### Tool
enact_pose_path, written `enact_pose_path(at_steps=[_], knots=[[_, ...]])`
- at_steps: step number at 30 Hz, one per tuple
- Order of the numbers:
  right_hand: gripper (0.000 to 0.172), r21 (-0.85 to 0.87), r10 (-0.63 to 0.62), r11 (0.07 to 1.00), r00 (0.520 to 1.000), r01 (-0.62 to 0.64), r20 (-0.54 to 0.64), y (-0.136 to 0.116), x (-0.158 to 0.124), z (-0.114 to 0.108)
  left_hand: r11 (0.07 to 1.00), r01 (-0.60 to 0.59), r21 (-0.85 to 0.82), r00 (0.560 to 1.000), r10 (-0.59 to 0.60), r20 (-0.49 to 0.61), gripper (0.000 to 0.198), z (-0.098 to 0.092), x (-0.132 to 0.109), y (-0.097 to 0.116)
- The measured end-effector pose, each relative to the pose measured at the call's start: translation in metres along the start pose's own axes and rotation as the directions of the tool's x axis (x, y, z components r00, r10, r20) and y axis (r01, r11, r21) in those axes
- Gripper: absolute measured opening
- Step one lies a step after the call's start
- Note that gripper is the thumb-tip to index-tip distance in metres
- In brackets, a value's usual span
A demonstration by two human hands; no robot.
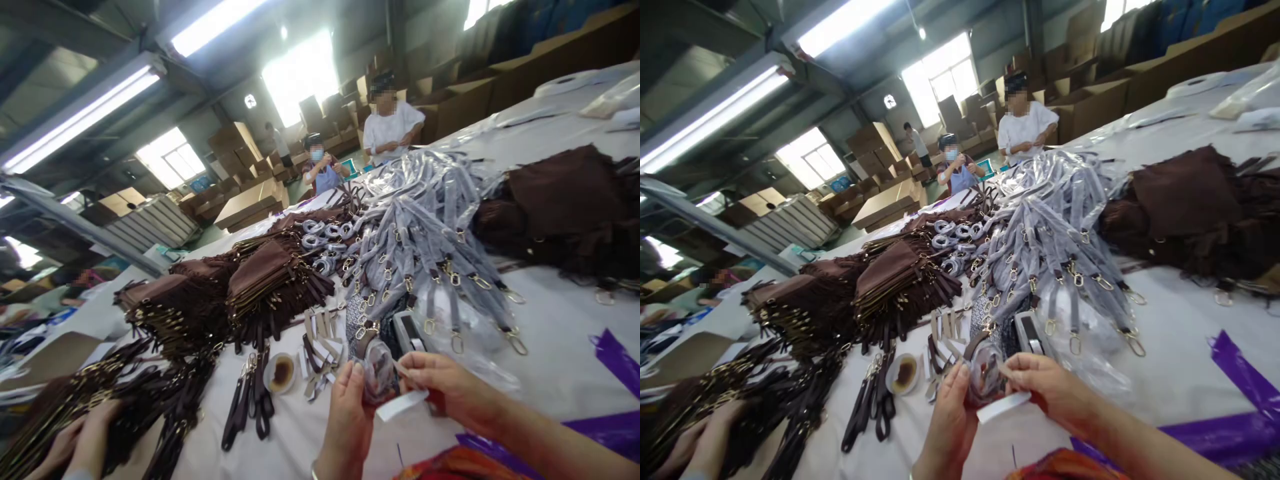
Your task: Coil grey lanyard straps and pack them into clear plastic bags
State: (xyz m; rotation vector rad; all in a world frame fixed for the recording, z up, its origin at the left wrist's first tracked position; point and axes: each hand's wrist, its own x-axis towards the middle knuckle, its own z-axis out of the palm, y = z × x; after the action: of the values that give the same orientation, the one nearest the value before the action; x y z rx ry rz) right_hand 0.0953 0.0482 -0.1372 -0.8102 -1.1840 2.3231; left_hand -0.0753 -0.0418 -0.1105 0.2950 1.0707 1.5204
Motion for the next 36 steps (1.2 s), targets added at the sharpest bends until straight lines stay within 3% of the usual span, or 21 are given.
enact_pose_path(at_steps=[2,6,8,13,16,18,21,23,25,30,33,36], knots=[[0.038,0.041,0.033,0.999,0.999,-0.033,0.012,0.002,-0.017,-0.009,1.000,0.014,0.004,1.000,-0.014,0.007,0.029,0.012,-0.001,-0.003],[0.037,-0.080,-0.194,0.978,0.980,0.190,-0.037,0.001,-0.044,-0.022,0.998,0.035,0.056,0.999,-0.036,0.017,0.034,0.028,-0.002,-0.005],[0.038,-0.128,-0.234,0.966,0.970,0.224,-0.071,-0.003,-0.052,-0.023,0.995,0.056,0.086,0.998,-0.057,0.013,0.038,0.032,-0.002,-0.007],[0.047,-0.066,-0.125,0.991,0.973,0.114,-0.193,0.003,-0.049,-0.013,0.957,0.007,0.289,0.999,-0.022,0.049,0.044,0.037,-0.004,-0.005],[0.046,-0.032,-0.064,0.998,0.971,0.058,-0.231,0.014,-0.039,-0.004,0.836,-0.131,0.533,0.985,0.049,0.165,0.040,0.044,-0.011,0.006],[0.044,0.026,-0.067,0.997,0.968,0.076,-0.241,0.019,-0.033,0.001,0.693,-0.267,0.670,0.954,0.090,0.286,0.033,0.050,-0.017,0.013],[0.043,0.174,-0.091,0.976,0.968,0.134,-0.234,0.021,-0.028,0.008,0.450,-0.474,0.757,0.873,0.126,0.471,0.029,0.052,-0.022,0.015],[0.041,0.265,-0.100,0.952,0.973,0.155,-0.209,0.020,-0.025,0.011,0.369,-0.523,0.768,0.849,0.141,0.510,0.027,0.048,-0.022,0.010],[0.038,0.359,-0.086,0.921,0.979,0.149,-0.184,0.020,-0.025,0.013,0.329,-0.572,0.751,0.820,0.195,0.538,0.023,0.039,-0.019,0.004],[0.037,0.490,-0.001,0.872,1.000,0.001,-0.001,0.026,-0.025,0.007,0.190,-0.747,0.637,0.661,0.319,0.680,0.013,0.021,-0.012,-0.004],[0.034,0.404,0.034,0.913,0.999,-0.047,0.039,0.029,-0.019,0.004,0.203,-0.754,0.625,0.655,0.319,0.685,0.010,0.018,-0.011,-0.003],[0.037,0.370,0.058,0.928,0.997,-0.037,-0.044,0.029,-0.011,0.009,0.275,-0.725,0.631,0.688,0.261,0.677,0.011,0.016,-0.010,-0.003]])
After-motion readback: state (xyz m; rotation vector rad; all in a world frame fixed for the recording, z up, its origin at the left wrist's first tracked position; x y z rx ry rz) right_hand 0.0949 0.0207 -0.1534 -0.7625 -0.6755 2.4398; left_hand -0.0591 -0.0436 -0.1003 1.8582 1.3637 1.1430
